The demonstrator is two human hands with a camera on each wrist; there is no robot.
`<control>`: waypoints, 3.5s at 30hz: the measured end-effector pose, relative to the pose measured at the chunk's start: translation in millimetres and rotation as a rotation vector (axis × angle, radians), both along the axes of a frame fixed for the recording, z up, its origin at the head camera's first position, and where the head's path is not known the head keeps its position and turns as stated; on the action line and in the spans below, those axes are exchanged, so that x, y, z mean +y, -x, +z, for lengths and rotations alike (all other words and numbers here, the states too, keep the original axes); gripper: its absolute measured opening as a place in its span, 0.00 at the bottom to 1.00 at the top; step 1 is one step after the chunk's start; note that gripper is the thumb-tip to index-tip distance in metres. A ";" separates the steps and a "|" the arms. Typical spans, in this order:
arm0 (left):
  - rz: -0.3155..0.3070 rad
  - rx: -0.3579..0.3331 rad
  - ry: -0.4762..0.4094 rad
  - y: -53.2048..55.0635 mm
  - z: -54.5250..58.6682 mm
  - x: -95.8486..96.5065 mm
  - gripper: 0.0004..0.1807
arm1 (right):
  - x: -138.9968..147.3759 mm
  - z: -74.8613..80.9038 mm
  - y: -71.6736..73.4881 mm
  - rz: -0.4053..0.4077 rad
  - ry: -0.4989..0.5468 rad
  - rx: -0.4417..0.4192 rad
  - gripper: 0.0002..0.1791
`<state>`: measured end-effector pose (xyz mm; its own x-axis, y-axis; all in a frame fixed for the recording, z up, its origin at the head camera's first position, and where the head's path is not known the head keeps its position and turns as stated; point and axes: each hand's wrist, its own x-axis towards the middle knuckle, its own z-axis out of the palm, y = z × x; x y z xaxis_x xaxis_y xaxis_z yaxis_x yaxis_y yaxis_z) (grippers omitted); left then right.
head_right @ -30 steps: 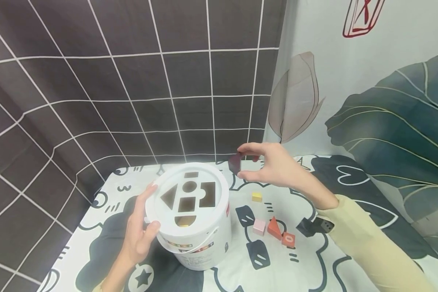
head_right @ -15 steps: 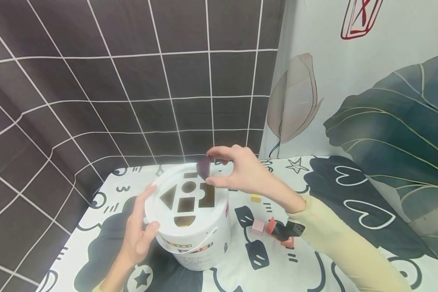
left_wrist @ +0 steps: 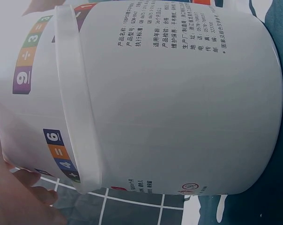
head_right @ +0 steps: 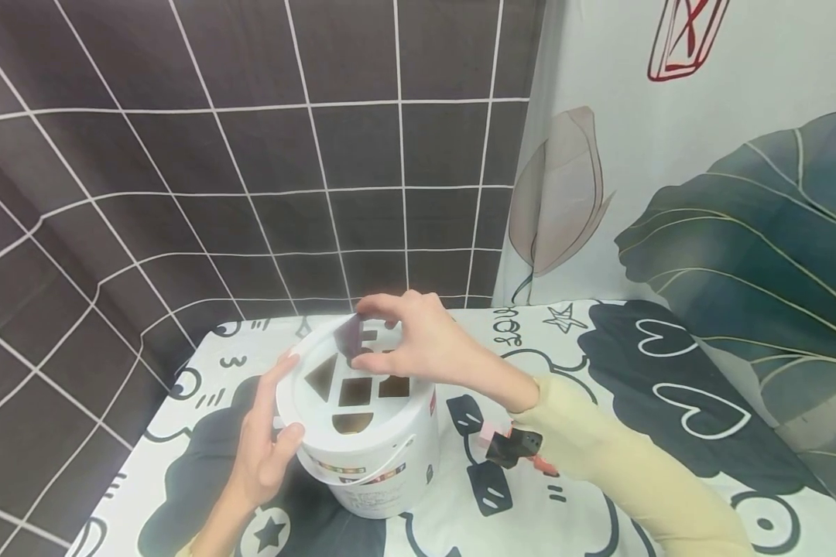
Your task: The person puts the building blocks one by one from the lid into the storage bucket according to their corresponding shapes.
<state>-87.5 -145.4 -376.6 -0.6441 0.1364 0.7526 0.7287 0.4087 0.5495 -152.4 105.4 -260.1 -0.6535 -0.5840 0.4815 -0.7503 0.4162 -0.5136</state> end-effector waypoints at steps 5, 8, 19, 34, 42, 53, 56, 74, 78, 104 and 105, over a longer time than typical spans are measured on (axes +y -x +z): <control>0.006 -0.022 0.004 -0.7 -0.1 0.1 0.39 | -10.4 -2.9 -1.0 -0.009 -0.060 -0.021 0.32; 0.005 -0.034 0.005 -1.1 0.3 0.0 0.39 | -16.2 -5.3 -2.8 -0.001 -0.079 -0.018 0.32; 0.008 -0.048 0.013 -1.0 1.2 0.2 0.39 | -35.0 -13.8 -1.0 0.095 -0.077 -0.001 0.29; 0.009 -0.022 0.012 0.4 -1.2 -0.4 0.39 | -38.1 -17.7 -4.0 0.069 -0.174 0.052 0.27; -0.006 0.016 -0.005 2.1 0.8 0.5 0.38 | -0.6 -11.2 3.6 0.044 -0.033 0.085 0.20; -0.005 0.015 -0.014 3.0 2.4 -1.0 0.38 | 95.8 -39.9 19.2 -0.251 -0.033 -0.066 0.09; 0.000 0.012 -0.015 1.9 1.3 -1.3 0.37 | 112.5 -61.9 23.7 -0.334 -0.050 -0.129 0.08; -0.010 0.029 -0.020 1.4 -1.4 1.5 0.37 | 146.6 -159.4 39.5 -0.432 -0.001 -0.309 0.14; -0.011 0.025 -0.019 0.8 -1.0 1.9 0.37 | 146.1 -168.4 40.6 -0.442 -0.003 -0.334 0.15; -0.004 0.014 -0.012 -0.4 -0.4 1.5 0.38 | 136.3 -190.7 48.4 -0.467 -0.023 -0.409 0.17; -0.004 0.013 -0.012 -0.5 -0.5 1.5 0.38 | 136.1 -191.0 48.5 -0.465 -0.023 -0.406 0.17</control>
<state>-87.0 -143.9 -377.1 -0.6340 0.1300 0.7623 0.7372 0.3993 0.5450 -200.9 241.5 -451.1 -0.9708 -0.2008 0.1310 -0.2335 0.6675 -0.7071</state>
